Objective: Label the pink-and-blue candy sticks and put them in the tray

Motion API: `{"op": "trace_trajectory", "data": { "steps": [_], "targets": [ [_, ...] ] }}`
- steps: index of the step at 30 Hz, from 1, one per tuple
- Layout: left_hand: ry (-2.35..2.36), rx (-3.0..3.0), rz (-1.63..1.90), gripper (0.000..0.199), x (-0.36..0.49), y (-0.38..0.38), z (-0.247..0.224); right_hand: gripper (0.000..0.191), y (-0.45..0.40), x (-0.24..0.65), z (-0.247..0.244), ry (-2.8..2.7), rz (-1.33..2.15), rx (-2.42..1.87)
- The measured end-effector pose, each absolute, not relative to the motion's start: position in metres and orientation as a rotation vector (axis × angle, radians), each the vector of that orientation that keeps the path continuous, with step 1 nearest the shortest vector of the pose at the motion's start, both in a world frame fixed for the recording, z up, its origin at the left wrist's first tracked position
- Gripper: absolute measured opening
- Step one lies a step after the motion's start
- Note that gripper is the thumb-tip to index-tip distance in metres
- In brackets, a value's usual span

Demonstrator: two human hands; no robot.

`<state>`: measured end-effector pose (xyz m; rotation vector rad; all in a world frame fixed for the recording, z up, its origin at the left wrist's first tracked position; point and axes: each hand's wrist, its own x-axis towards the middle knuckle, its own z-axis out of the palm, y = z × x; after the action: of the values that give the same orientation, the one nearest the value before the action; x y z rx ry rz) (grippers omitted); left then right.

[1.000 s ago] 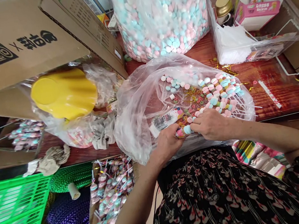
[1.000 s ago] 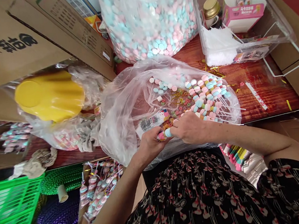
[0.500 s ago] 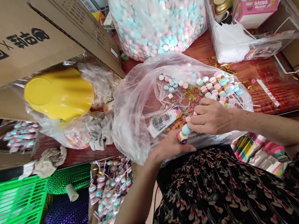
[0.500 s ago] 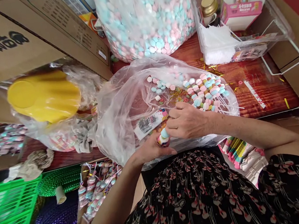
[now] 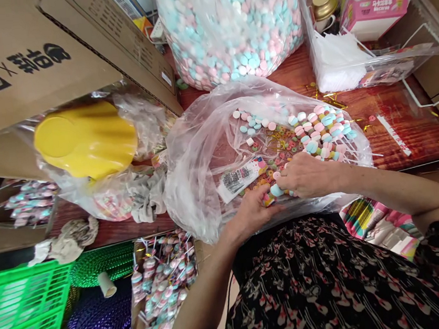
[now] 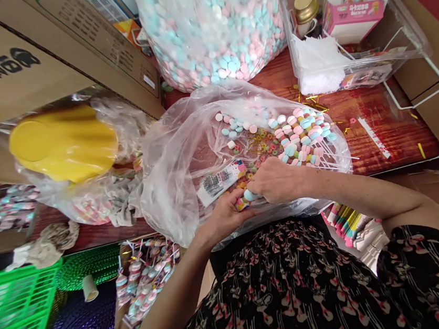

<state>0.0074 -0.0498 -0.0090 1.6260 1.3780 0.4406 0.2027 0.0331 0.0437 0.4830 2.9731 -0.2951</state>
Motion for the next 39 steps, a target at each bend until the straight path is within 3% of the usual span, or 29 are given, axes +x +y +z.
{"op": "trace_trajectory", "data": {
  "steps": [10, 15, 18, 22, 24, 32, 39],
  "targets": [
    [1.479, 1.682, 0.452, 0.028, 0.018, -0.051, -0.019, 0.015, 0.023, 0.178, 0.049, 2.887, -0.400, 0.392],
    [1.418, 1.592, 0.493, 0.062, -0.004, -0.055, -0.005, 0.015, 0.036, 0.189, 0.050, 3.037, -0.385, 0.406],
    [1.203, 1.359, 0.377, 0.052, -0.017, -0.056, 0.005, 0.016, 0.046, 0.199, 0.051, 3.187, -0.313, 0.383],
    [0.885, 1.040, 0.257, 0.054, -0.016, -0.052, 0.006, 0.023, 0.045, 0.201, 0.053, 3.350, -0.297, 0.170],
    [0.818, 1.009, 0.242, 0.044, -0.009, -0.050, 0.002, 0.026, 0.040, 0.199, 0.054, 3.395, -0.281, 0.080],
    [1.094, 0.969, 0.522, 0.041, -0.003, -0.059, -0.008, 0.023, 0.040, 0.210, 0.055, 3.361, -0.139, 0.274],
    [1.080, 1.052, 0.569, 0.044, 0.006, -0.057, -0.002, 0.020, 0.034, 0.197, 0.053, 3.440, -0.106, 0.119]
  ]
}}
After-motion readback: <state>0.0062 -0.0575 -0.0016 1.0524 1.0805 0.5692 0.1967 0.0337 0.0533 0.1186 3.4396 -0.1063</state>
